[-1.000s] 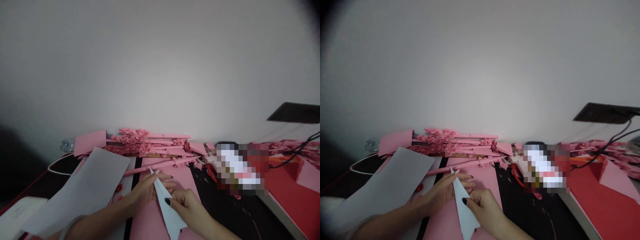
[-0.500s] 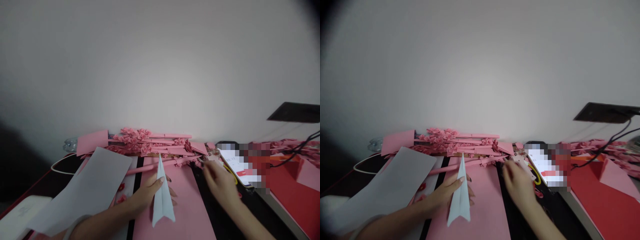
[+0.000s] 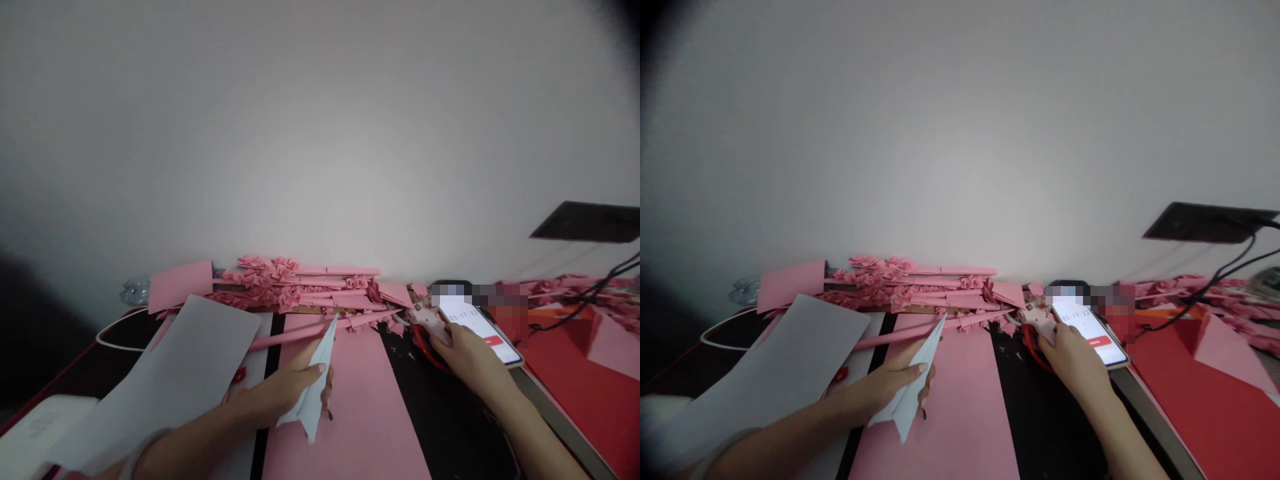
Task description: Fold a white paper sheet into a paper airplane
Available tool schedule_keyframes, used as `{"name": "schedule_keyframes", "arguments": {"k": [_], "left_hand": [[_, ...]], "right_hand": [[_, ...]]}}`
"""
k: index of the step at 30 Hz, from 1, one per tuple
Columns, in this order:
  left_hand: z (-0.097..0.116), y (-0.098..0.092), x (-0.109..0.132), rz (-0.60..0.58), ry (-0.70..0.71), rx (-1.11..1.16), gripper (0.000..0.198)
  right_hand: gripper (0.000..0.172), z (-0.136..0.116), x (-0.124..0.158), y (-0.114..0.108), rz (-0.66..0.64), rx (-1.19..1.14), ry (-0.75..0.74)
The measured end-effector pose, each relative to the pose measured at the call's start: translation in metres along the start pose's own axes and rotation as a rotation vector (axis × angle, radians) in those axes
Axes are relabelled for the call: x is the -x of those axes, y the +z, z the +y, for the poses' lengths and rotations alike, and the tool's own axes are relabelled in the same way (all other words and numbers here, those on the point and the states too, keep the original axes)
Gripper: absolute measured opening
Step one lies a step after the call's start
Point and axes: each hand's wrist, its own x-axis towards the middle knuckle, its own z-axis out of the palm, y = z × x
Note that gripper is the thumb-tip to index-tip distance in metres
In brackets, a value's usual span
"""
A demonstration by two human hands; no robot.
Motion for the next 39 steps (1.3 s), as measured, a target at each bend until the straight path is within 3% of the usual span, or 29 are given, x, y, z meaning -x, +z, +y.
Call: {"name": "schedule_keyframes", "arguments": {"k": [3, 6, 11, 16, 20, 24, 27, 32, 39], "left_hand": [[0.002, -0.002, 0.002, -0.039, 0.001, -0.063, 0.028], [0.006, 0.000, 0.005, -0.075, -0.023, -0.108, 0.033], [0.013, 0.005, 0.010, -0.088, -0.054, -0.189, 0.031], [0.013, 0.007, 0.010, -0.072, -0.045, -0.218, 0.030], [0.009, 0.001, 0.006, 0.005, -0.022, -0.226, 0.034], [0.004, -0.006, 0.003, -0.003, 0.026, -0.146, 0.053], [0.006, -0.006, 0.003, 0.034, 0.079, -0.115, 0.065], [0.017, -0.001, 0.007, 0.150, 0.176, -0.226, 0.043], [0.019, -0.002, 0.005, 0.220, 0.199, -0.166, 0.051]], "right_hand": [[0.038, -0.003, 0.000, -0.002, 0.019, 0.015, 0.010], [0.044, -0.008, 0.002, -0.002, 0.020, 0.021, -0.009], [0.040, -0.015, 0.004, -0.006, 0.019, 0.009, 0.074], [0.043, -0.017, 0.006, -0.012, 0.213, -0.159, 0.111], [0.042, -0.034, 0.017, -0.010, 0.291, -0.411, -0.071], [0.038, -0.061, 0.034, -0.006, 0.191, -0.584, -0.334], [0.035, -0.074, 0.044, -0.002, 0.075, -0.654, -0.389], [0.038, -0.076, 0.051, 0.005, 0.036, -0.428, -0.386], [0.054, -0.078, 0.052, 0.010, 0.113, -0.188, -0.584]]}}
